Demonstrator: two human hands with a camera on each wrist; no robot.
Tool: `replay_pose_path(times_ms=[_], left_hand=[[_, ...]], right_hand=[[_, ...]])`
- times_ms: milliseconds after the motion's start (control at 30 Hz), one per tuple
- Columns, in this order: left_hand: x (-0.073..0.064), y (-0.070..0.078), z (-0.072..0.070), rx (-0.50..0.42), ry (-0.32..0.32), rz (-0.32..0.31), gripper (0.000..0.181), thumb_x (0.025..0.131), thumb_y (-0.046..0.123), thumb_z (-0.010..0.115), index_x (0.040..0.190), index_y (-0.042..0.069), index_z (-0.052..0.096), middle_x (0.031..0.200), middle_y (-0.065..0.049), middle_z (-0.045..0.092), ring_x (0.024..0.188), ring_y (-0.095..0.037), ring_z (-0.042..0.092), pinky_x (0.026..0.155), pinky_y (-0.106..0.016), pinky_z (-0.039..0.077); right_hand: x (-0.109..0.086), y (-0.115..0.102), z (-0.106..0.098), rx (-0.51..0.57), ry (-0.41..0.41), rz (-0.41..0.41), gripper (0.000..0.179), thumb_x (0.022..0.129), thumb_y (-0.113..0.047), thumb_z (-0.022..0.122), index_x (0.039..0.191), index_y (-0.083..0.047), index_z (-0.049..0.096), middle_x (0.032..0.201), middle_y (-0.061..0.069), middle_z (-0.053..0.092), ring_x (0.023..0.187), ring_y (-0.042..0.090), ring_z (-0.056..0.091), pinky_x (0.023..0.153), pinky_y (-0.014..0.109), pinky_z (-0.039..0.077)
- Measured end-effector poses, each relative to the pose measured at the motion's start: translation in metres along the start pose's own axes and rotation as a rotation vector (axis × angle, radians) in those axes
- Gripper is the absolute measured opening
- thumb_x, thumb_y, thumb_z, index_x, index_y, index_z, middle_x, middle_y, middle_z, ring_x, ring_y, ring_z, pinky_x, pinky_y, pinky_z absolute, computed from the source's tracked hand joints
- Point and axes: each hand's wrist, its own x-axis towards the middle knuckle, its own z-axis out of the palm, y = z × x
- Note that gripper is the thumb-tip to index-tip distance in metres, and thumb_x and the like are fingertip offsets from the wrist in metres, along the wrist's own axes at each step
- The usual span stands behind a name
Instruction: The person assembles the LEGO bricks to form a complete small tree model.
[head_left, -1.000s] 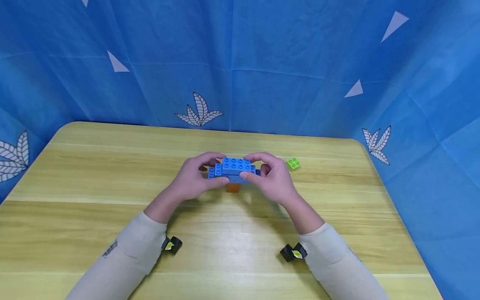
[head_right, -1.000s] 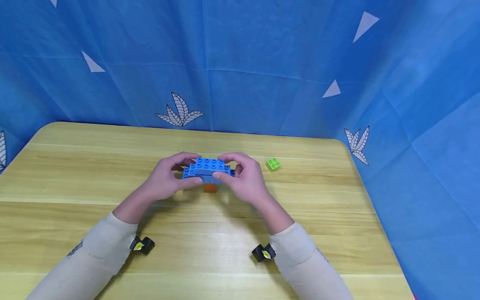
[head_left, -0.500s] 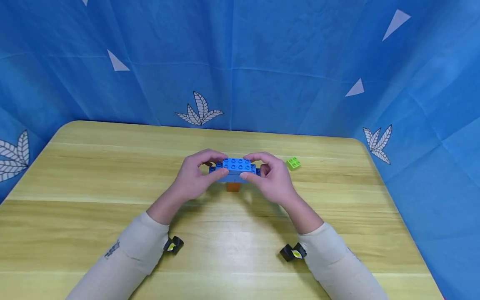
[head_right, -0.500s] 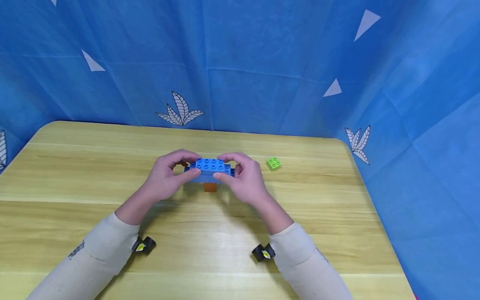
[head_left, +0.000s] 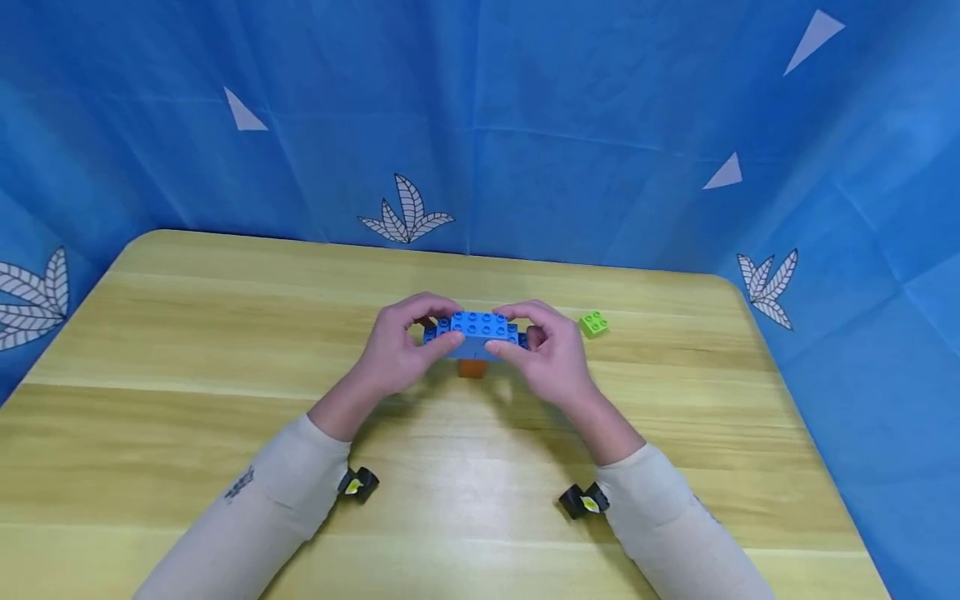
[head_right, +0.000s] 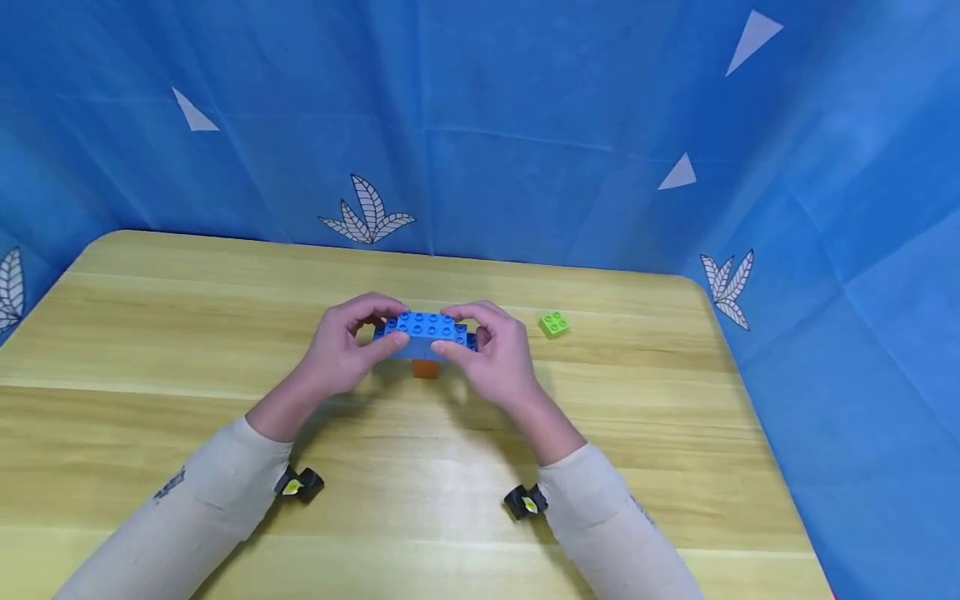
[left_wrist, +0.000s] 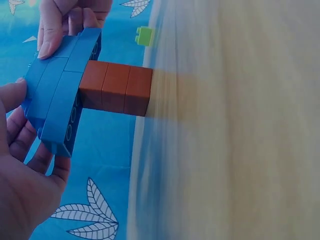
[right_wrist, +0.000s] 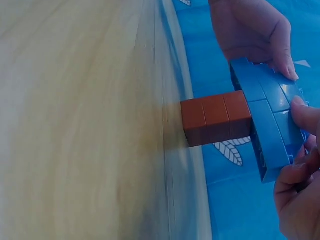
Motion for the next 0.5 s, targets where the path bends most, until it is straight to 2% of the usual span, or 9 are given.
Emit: replay_pose_path(times_ms=[100,233,400,500], left_hand=[[-0.0006,0.0005,-0.0013,0.005,-0.002,-0.003,0.024,0.091,0.009,0.075,0.114,0.005,0.07,0.104,-0.003,0.068,0.091,-0.019,0.059,0.079,-0.043,0.05],[-0.0019,0.0011,-0.004,0.006,-0.038,-0.031,0.03,0.092,0.009,0.074,0.12,0.003,0.066,0.108,-0.006,0.067,0.096,-0.02,0.06,0.087,-0.044,0.051],[-0.004,0.0003,-0.0065,0.055,-0.109,-0.15,0.044,0.089,0.017,0.079,0.127,0.004,0.061,0.116,-0.005,0.065,0.1,-0.022,0.059,0.09,-0.044,0.05],[-0.0054,-0.0015,-0.0061,0.078,-0.141,-0.214,0.045,0.088,0.02,0.08,0.126,0.006,0.061,0.118,-0.005,0.064,0.099,-0.023,0.058,0.088,-0.043,0.05]], right_hand=[[0.0004,0.0008,0.001,0.004,0.007,-0.01,0.03,0.08,0.006,0.081,0.108,0.006,0.071,0.081,0.019,0.058,0.047,0.018,0.03,0.044,0.023,0.024],[-0.0003,0.001,0.0006,0.001,0.006,-0.007,0.031,0.08,0.006,0.081,0.11,0.006,0.071,0.087,0.017,0.062,0.047,0.018,0.031,0.044,0.023,0.025],[-0.0005,-0.0001,-0.003,-0.016,-0.008,0.016,0.034,0.081,0.005,0.08,0.113,0.005,0.071,0.098,0.015,0.065,0.048,0.022,0.032,0.045,0.023,0.026],[-0.001,-0.0012,-0.0062,-0.038,-0.024,0.05,0.037,0.081,0.003,0.082,0.116,0.004,0.07,0.104,0.013,0.066,0.049,0.023,0.033,0.045,0.023,0.027]])
